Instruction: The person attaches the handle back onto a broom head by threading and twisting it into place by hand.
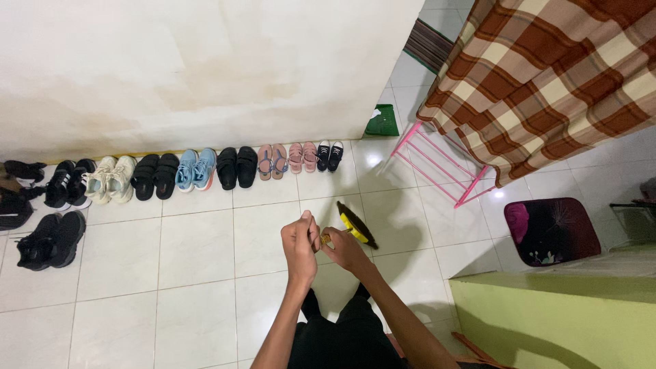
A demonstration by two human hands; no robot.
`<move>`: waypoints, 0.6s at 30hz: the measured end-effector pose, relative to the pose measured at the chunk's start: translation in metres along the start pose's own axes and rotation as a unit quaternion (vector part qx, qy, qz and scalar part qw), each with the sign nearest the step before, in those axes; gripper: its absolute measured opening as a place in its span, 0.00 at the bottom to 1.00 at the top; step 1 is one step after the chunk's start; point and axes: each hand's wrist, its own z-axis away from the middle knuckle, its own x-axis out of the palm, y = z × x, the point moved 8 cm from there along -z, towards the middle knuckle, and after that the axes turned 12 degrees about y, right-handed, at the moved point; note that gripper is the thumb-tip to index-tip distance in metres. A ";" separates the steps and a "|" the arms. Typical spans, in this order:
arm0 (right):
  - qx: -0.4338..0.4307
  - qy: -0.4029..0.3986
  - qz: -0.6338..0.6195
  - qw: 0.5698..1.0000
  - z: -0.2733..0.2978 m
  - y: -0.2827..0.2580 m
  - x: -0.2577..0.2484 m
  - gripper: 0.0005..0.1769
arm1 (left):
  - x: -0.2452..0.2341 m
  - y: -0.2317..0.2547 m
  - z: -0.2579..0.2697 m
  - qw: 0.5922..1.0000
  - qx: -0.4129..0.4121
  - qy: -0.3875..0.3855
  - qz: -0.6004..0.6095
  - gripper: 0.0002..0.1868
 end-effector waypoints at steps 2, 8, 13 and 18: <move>0.004 0.019 0.003 1.000 -0.007 0.001 -0.004 0.13 | 0.004 0.003 -0.010 0.999 -0.008 -0.040 0.008 0.29; -0.062 0.075 0.040 0.994 -0.009 -0.004 -0.030 0.14 | 0.011 0.013 -0.011 0.992 -0.019 -0.116 0.048 0.29; -0.016 0.086 0.077 0.993 0.005 0.007 -0.058 0.13 | 0.033 0.012 -0.006 0.981 -0.020 -0.180 0.063 0.31; 0.047 0.143 0.150 0.977 0.034 0.034 -0.083 0.14 | 0.052 -0.007 0.001 0.968 -0.087 -0.222 0.075 0.35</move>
